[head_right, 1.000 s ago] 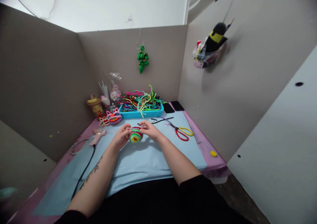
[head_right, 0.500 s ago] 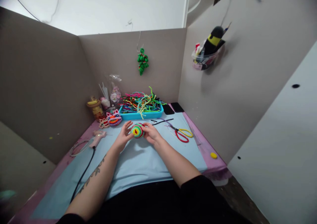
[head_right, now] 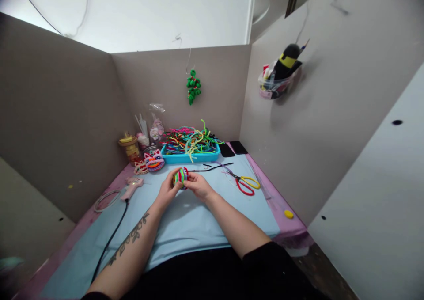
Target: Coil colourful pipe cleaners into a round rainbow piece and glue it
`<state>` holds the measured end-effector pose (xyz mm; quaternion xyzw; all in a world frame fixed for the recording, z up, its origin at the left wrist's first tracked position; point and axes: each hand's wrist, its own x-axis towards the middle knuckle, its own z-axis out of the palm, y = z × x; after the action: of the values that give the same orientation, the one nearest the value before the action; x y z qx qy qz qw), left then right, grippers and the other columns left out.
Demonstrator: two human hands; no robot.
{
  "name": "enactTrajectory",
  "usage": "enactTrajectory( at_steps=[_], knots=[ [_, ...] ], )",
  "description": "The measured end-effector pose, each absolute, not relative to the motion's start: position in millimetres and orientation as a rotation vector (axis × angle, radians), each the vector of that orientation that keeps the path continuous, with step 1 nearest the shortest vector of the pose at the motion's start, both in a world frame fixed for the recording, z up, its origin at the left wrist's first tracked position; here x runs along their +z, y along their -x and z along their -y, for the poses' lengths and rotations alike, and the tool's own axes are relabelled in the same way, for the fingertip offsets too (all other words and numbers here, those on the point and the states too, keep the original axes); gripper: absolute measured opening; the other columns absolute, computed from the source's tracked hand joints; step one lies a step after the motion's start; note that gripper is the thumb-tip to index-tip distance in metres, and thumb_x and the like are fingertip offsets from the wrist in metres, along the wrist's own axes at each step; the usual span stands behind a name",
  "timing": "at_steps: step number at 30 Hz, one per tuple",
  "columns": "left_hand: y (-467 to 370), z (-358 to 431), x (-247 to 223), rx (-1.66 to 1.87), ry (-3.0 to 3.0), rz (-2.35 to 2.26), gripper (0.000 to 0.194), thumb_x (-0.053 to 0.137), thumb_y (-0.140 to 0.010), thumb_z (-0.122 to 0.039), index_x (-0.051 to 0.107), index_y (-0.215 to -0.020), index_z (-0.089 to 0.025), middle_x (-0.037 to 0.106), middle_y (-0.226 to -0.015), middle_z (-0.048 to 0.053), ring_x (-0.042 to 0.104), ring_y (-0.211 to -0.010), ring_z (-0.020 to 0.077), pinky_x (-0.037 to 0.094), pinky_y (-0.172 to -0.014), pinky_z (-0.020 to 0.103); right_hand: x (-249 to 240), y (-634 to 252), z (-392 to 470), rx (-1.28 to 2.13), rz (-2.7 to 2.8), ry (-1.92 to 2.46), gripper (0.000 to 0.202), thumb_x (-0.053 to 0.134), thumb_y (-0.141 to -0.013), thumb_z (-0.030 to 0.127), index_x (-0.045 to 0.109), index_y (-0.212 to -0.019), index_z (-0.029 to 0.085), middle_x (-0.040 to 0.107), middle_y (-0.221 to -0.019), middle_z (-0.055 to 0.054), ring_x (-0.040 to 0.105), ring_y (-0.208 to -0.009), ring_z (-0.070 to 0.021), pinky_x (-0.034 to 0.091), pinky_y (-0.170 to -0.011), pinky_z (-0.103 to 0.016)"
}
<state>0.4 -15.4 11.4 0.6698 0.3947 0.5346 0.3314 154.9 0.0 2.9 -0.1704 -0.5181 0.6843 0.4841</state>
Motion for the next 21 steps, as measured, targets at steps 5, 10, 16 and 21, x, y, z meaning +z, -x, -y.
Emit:
enactTrajectory(
  at_steps=[5,10,16,21],
  knots=[
    [-1.3,14.8,11.2,1.367,-1.859,-1.058,0.06,0.075,-0.06,-0.03,0.057,-0.116,-0.021,0.058,-0.117,0.009,0.05,-0.11,0.0274,0.034,-0.099,0.038,0.6,-155.1,0.5,1.658,1.427,0.415,0.028,0.07,-0.062,0.021,0.067,-0.089,0.015,0.067,-0.082,-0.002,0.06,-0.077,-0.0161,0.044,-0.078,-0.03],
    [-1.1,15.4,10.5,1.309,-1.802,-1.079,0.044,0.075,-0.059,-0.028,0.064,-0.101,-0.02,0.064,-0.102,0.007,0.057,-0.098,0.026,0.04,-0.091,0.036,1.3,-159.9,1.8,1.716,1.485,0.379,0.026,0.065,-0.06,0.017,0.068,-0.086,0.017,0.067,-0.079,-0.002,0.06,-0.076,-0.0176,0.045,-0.077,-0.032],
    [0.2,13.8,12.2,1.318,-1.973,-1.006,0.053,0.075,-0.06,-0.029,0.061,-0.112,-0.024,0.059,-0.116,0.009,0.051,-0.11,0.0277,0.036,-0.098,0.039,2.9,-162.4,2.4,1.773,1.382,0.374,0.03,0.067,-0.067,0.033,0.066,-0.092,0.015,0.066,-0.086,-0.007,0.061,-0.08,-0.0192,0.046,-0.079,-0.034],
    [0.3,9.6,8.2,1.334,-1.901,-0.876,0.074,0.076,-0.061,-0.037,0.048,-0.128,-0.023,0.045,-0.135,0.012,0.039,-0.125,0.029,0.029,-0.104,0.04,-1.4,-159.8,-3.8,1.771,1.175,0.452,0.033,0.069,-0.07,0.039,0.062,-0.092,0.016,0.067,-0.085,-0.006,0.063,-0.077,-0.0172,0.049,-0.072,-0.031]
  ],
)
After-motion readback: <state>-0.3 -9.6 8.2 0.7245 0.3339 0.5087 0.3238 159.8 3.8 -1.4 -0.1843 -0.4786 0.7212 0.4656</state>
